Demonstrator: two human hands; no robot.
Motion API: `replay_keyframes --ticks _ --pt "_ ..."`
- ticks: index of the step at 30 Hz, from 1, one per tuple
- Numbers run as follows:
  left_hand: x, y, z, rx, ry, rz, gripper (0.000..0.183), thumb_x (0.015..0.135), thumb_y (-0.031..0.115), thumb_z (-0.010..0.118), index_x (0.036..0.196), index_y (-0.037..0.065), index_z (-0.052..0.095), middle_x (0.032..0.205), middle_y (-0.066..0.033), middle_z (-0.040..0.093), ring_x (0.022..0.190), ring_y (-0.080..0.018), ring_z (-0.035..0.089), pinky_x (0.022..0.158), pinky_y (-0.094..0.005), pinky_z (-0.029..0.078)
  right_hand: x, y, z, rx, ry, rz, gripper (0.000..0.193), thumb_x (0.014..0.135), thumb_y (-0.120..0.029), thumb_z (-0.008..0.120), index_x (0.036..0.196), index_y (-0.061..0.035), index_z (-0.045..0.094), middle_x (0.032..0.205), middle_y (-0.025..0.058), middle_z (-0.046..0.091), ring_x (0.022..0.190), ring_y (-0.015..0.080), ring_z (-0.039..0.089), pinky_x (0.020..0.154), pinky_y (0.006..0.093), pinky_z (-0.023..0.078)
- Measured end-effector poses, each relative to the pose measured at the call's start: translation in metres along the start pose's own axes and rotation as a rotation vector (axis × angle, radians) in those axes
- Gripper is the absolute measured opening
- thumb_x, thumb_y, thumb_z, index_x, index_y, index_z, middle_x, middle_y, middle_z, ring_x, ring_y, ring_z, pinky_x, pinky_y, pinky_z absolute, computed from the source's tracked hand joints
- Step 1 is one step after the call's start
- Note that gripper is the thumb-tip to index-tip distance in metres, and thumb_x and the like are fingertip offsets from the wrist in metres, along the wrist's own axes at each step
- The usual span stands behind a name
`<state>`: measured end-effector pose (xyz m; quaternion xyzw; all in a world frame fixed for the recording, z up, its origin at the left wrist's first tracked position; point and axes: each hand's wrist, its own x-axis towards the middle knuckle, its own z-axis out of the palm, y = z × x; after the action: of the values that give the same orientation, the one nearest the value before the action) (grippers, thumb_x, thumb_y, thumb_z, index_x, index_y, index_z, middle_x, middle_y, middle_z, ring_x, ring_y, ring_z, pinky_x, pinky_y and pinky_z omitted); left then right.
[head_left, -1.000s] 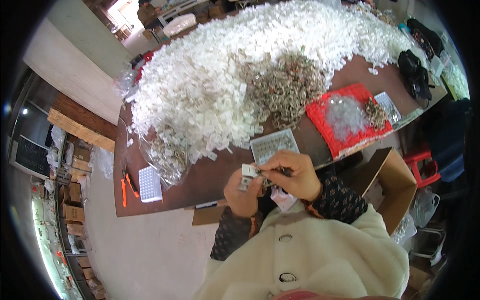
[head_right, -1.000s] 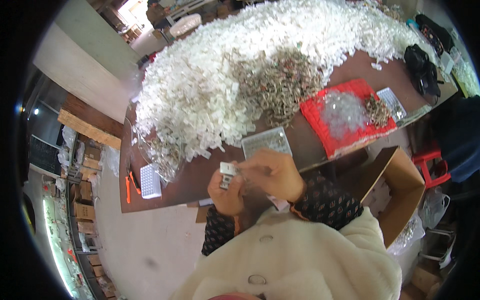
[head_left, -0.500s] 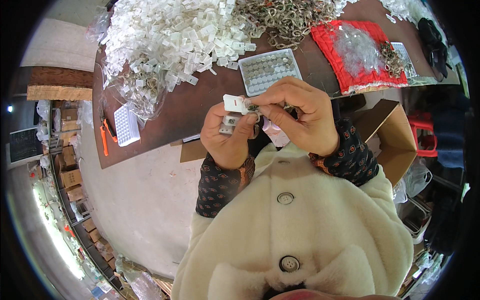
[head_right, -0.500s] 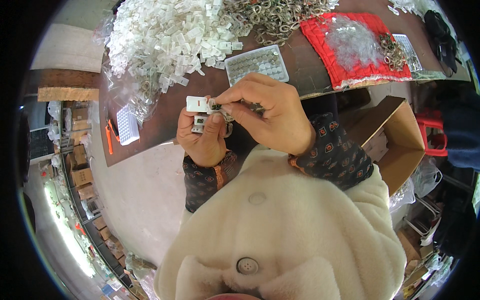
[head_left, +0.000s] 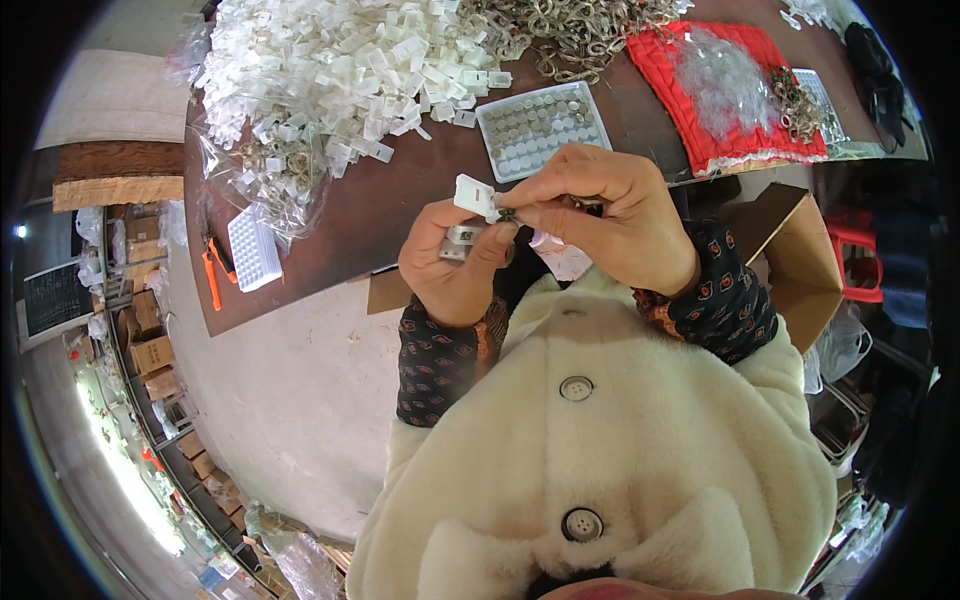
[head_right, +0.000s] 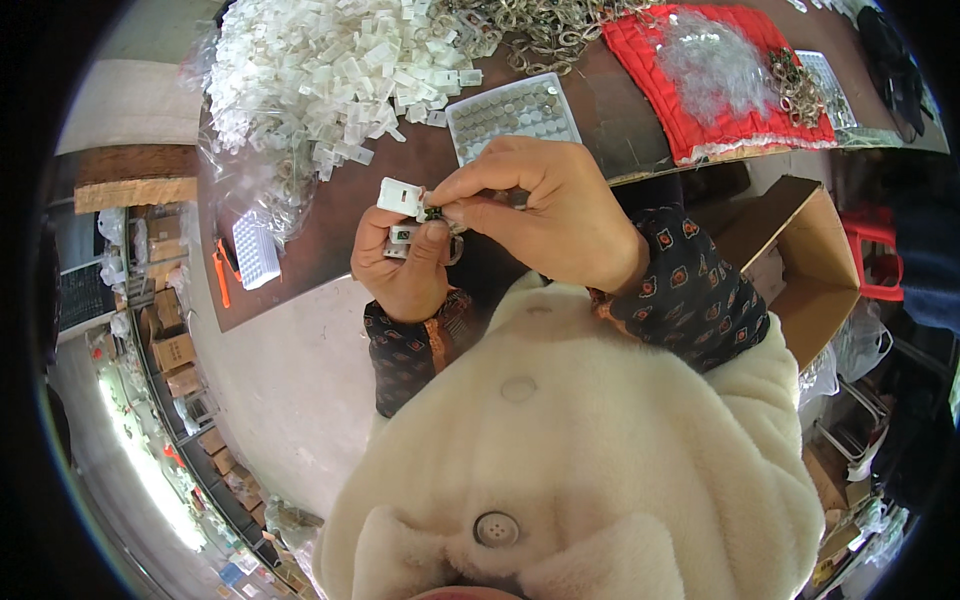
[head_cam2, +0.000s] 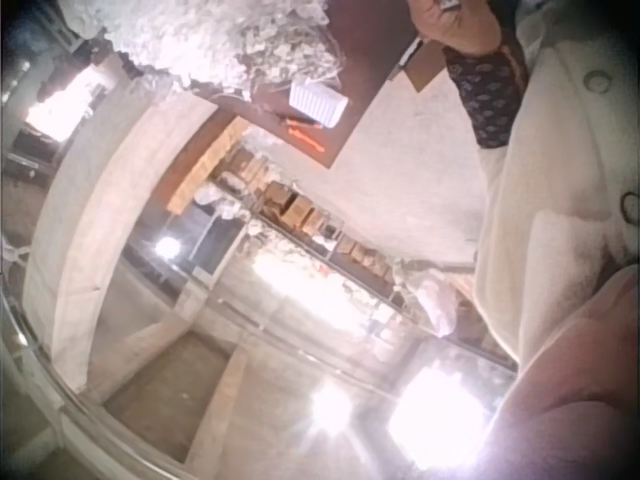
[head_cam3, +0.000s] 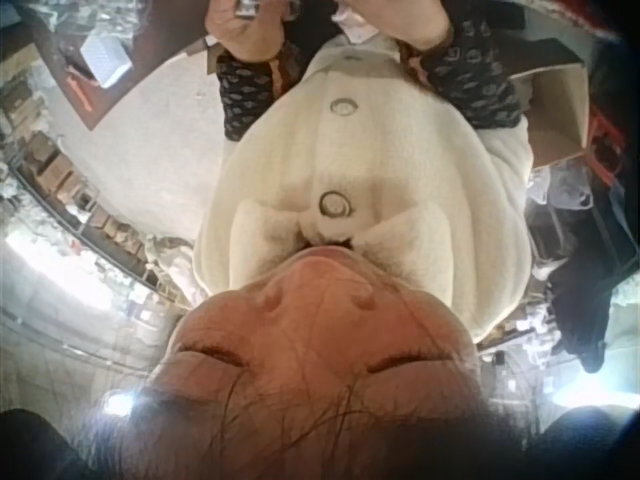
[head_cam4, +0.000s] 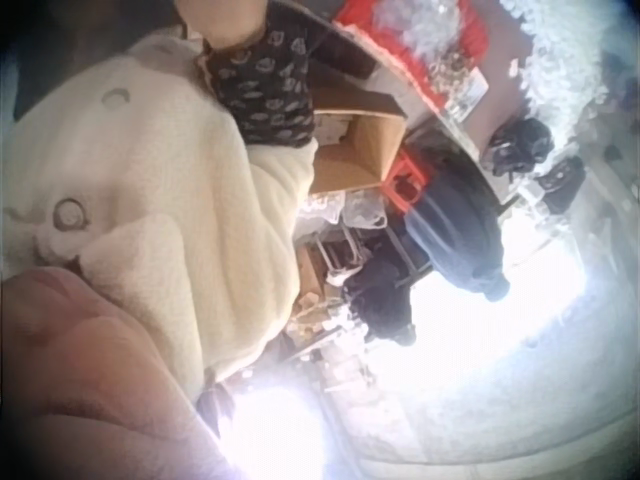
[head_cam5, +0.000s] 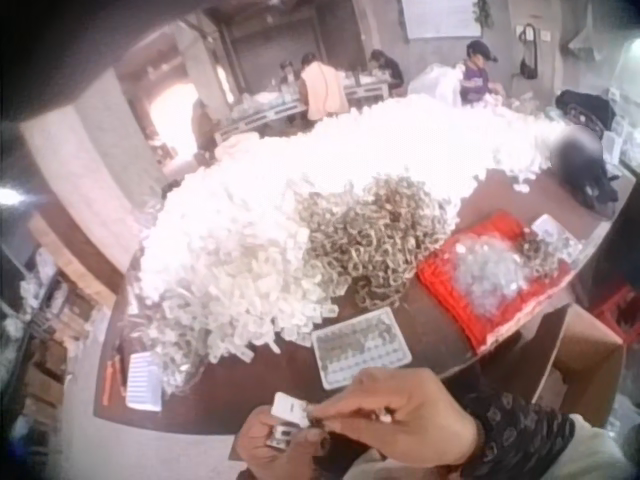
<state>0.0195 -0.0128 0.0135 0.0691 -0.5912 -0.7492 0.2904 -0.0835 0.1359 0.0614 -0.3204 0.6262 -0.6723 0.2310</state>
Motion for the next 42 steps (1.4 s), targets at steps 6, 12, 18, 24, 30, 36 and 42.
replay_keyframes --ticks 6,12,18,24,30,36,42 --pt "0.002 -0.008 -0.004 -0.004 0.006 0.091 0.024 0.083 -0.003 0.074 0.103 -0.002 0.06 0.081 -0.0072 0.066 0.063 -0.0074 0.057 0.054 -0.0213 0.047 0.002 0.009 0.004 -0.007 -0.001 -0.019 0.02 0.084 0.0 0.07 0.102 -0.0057 0.075 0.085 0.005 0.066 0.074 0.0124 0.061 0.067 0.0246 0.047" --pt "0.0 -0.019 0.001 -0.196 0.063 0.063 0.023 0.088 0.006 0.072 0.105 0.003 0.057 0.088 -0.0111 0.067 0.055 -0.0076 0.05 0.048 -0.0199 0.041 -0.005 0.017 0.015 0.127 0.038 0.019 0.026 0.082 0.004 0.072 0.106 -0.0071 0.075 0.085 0.0048 0.065 0.075 0.0121 0.061 0.067 0.024 0.048" --pt "-0.004 -0.02 0.008 -0.148 0.152 0.081 0.022 0.09 0.005 0.069 0.107 0.004 0.056 0.081 -0.0061 0.062 0.055 -0.006 0.049 0.046 -0.0192 0.038 -0.007 0.023 0.022 0.005 0.052 -0.147 0.03 0.085 0.007 0.067 0.113 -0.002 0.07 0.09 0.0044 0.064 0.079 0.0093 0.059 0.07 0.0222 0.049" --pt "-0.01 -0.024 0.015 -0.131 0.206 0.098 0.019 0.091 0.004 0.067 0.107 0.005 0.055 0.086 -0.0063 0.063 0.057 -0.006 0.05 0.047 -0.0192 0.039 -0.004 0.02 0.028 0.281 0.098 0.076 0.025 0.082 0.004 0.065 0.106 -0.0012 0.064 0.088 0.0037 0.065 0.082 0.0082 0.062 0.073 0.0244 0.052" --pt "-0.01 -0.025 0.012 -0.02 0.146 0.191 0.019 0.092 0.005 0.066 0.107 0.006 0.054 0.089 -0.0089 0.065 0.058 -0.0068 0.05 0.05 -0.0198 0.04 -0.003 0.011 0.02 0.055 0.113 0.007 0.018 0.084 0.004 0.064 0.101 -0.0001 0.06 0.09 0.0036 0.064 0.08 0.0073 0.062 0.072 0.0222 0.05" --pt "-0.011 -0.02 0.011 -0.31 0.112 0.014 0.018 0.095 0.01 0.064 0.109 0.008 0.052 0.101 -0.0169 0.068 0.057 -0.0073 0.046 0.049 -0.0209 0.038 0.003 0.019 0.016 0.401 -0.013 0.15 0.016 0.086 0.005 0.066 0.098 -0.0011 0.057 0.087 0.0026 0.062 0.079 0.0078 0.062 0.072 0.023 0.051" --pt "-0.016 -0.019 0.008 -0.461 0.204 -0.209 0.015 0.097 0.014 0.062 0.108 0.011 0.053 0.094 -0.008 0.067 0.055 -0.0069 0.043 0.05 -0.0212 0.037 -0.002 0.03 0.03 0.221 0.055 0.003 0.016 0.088 0.006 0.065 0.099 -0.001 0.056 0.09 0.0041 0.063 0.082 0.0084 0.062 0.074 0.0252 0.052"
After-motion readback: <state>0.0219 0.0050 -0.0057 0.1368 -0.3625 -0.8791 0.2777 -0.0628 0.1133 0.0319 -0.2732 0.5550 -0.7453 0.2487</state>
